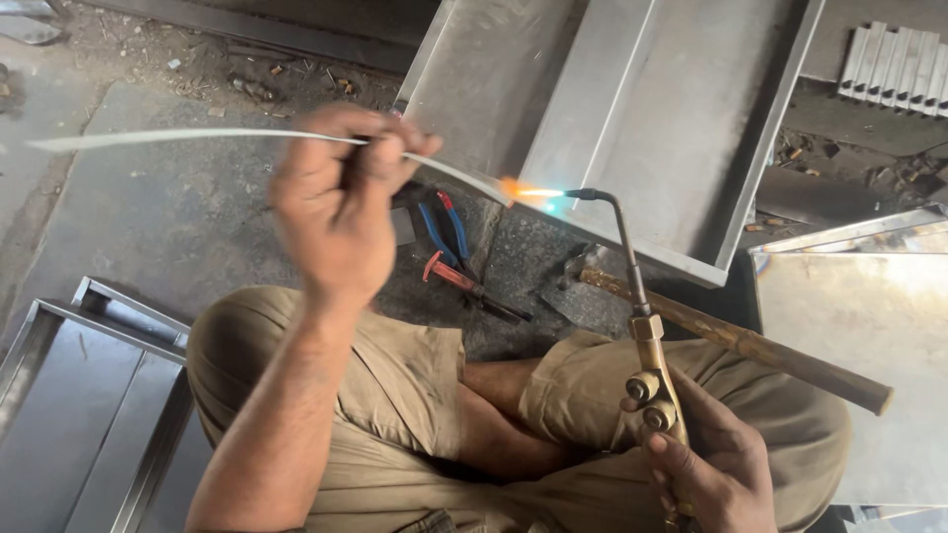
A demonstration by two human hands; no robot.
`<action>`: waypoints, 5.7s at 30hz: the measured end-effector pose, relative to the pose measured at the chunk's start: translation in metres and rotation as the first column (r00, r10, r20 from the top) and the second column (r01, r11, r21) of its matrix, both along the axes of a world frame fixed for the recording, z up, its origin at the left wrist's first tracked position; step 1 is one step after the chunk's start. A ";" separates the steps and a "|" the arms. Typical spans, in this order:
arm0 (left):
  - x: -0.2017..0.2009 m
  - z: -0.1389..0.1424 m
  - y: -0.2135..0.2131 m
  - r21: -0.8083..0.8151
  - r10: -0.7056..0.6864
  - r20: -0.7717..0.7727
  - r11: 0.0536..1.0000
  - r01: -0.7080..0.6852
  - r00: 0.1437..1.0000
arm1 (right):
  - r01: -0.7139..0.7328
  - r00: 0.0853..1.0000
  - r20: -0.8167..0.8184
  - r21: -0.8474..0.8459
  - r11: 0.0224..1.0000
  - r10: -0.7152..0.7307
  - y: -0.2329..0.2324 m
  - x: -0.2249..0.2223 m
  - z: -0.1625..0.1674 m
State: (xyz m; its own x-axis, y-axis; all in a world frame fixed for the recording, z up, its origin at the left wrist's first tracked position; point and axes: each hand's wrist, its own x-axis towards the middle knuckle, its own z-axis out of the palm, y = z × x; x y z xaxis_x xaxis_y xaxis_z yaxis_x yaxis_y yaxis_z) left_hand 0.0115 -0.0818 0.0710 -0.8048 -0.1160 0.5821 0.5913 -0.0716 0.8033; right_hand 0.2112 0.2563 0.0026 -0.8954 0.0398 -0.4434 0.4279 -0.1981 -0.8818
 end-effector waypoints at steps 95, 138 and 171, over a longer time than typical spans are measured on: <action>0.004 -0.063 0.016 -0.130 0.059 -0.100 0.989 -0.072 0.993 | -0.094 0.994 -0.065 -0.004 0.996 0.093 -0.030 -0.030 -0.009; 0.005 -0.065 0.015 -0.079 0.061 -0.083 0.995 -0.068 0.995 | -0.081 0.996 -0.040 0.028 0.996 0.082 -0.032 -0.029 -0.005; 0.006 -0.066 0.012 -0.133 0.090 -0.098 0.986 -0.103 0.991 | -0.087 0.995 -0.051 0.015 0.996 0.087 -0.031 -0.028 -0.013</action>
